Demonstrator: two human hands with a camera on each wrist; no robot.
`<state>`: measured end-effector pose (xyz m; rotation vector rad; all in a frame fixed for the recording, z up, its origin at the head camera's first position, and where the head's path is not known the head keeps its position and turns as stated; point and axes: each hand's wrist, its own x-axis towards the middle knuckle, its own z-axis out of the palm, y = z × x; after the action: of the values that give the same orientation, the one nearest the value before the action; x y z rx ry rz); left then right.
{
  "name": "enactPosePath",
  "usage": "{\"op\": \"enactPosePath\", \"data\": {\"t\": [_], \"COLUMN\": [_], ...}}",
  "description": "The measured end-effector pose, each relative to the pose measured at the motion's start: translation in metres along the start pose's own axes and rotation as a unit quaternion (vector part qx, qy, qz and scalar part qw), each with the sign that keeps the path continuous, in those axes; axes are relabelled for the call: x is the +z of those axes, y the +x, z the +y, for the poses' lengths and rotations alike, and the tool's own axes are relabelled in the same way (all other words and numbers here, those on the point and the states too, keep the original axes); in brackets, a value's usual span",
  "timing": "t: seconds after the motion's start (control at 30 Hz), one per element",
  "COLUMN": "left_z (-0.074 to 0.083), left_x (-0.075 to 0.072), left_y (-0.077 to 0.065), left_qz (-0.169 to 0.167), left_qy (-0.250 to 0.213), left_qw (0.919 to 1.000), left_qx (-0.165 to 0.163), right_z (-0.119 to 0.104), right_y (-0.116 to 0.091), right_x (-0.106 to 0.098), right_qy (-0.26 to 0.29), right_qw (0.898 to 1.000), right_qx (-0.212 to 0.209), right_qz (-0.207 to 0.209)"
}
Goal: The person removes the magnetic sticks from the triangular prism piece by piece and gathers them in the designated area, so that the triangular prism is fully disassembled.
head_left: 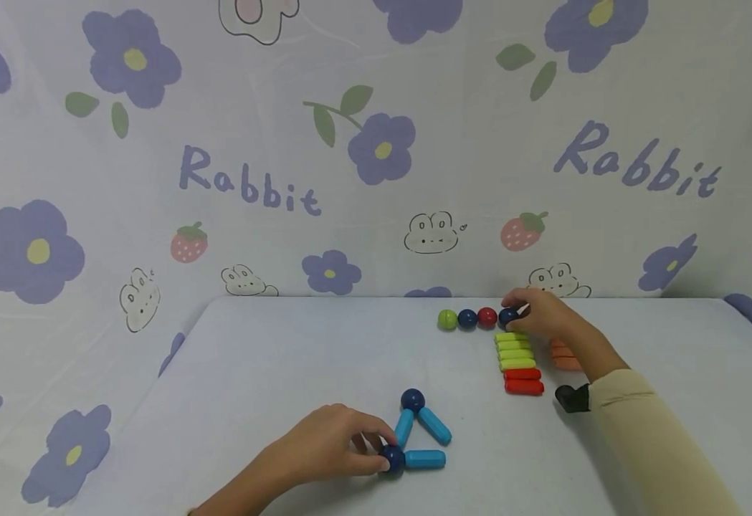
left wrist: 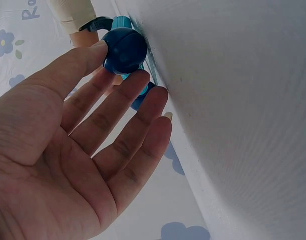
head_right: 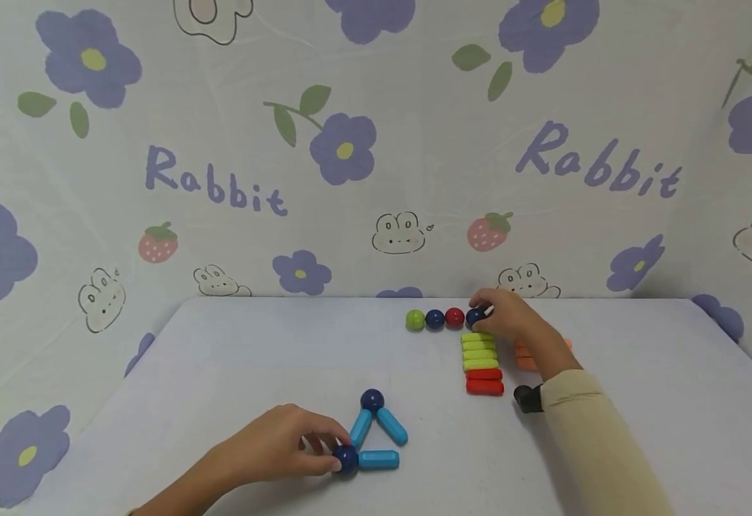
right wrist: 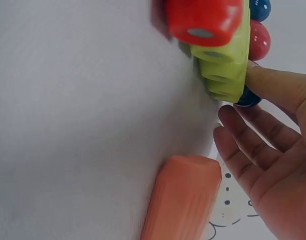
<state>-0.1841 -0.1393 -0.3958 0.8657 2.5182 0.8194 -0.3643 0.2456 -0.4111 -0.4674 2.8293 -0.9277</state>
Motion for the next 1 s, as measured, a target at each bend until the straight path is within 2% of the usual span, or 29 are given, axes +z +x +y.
{"op": "enactPosePath", "data": {"t": [0.13,0.23,0.33,0.4,0.5,0.57,0.67,0.77,0.83,1.0], "left_z": [0.0,-0.001,0.0,0.0,0.0,0.0,-0.001,-0.002,-0.002,-0.001], "left_x": [0.001,0.001,0.0,0.0,0.0,-0.001,0.0,0.0,0.001,0.0], "left_y": [0.0,0.0,0.0,0.0,0.0,0.0,0.0,0.0,0.0,0.001], "left_qz": [-0.001,-0.001,-0.001,0.0,0.001,0.001,0.001,0.001,0.0,0.0], "left_qy": [-0.001,-0.003,-0.003,-0.001,0.002,0.002,-0.003,-0.005,-0.005,-0.004], "left_qw": [1.0,1.0,1.0,1.0,1.0,1.0,1.0,0.9999,0.9999,0.9999], "left_qx": [0.003,0.004,0.006,0.007,0.004,0.004,0.008,0.011,0.011,0.01], "right_z": [-0.005,-0.013,-0.033,-0.053,-0.087,-0.107,-0.131,-0.143,-0.146,-0.147], "right_y": [-0.006,-0.012,-0.025,-0.038,-0.059,-0.072,-0.088,-0.097,-0.099,-0.1], "right_x": [-0.004,-0.005,0.0,0.008,0.029,0.046,0.073,0.092,0.098,0.097], "right_qy": [-0.004,-0.014,-0.016,-0.014,-0.02,-0.047,-0.095,-0.15,-0.173,-0.166], "right_qw": [1.0,0.999,0.997,0.995,0.992,0.988,0.983,0.976,0.973,0.976], "right_qx": [0.006,-0.013,-0.046,-0.074,-0.122,-0.144,-0.139,-0.133,-0.132,-0.122], "right_qz": [0.005,0.036,0.066,0.065,0.017,-0.025,-0.079,-0.085,-0.073,-0.067]}}
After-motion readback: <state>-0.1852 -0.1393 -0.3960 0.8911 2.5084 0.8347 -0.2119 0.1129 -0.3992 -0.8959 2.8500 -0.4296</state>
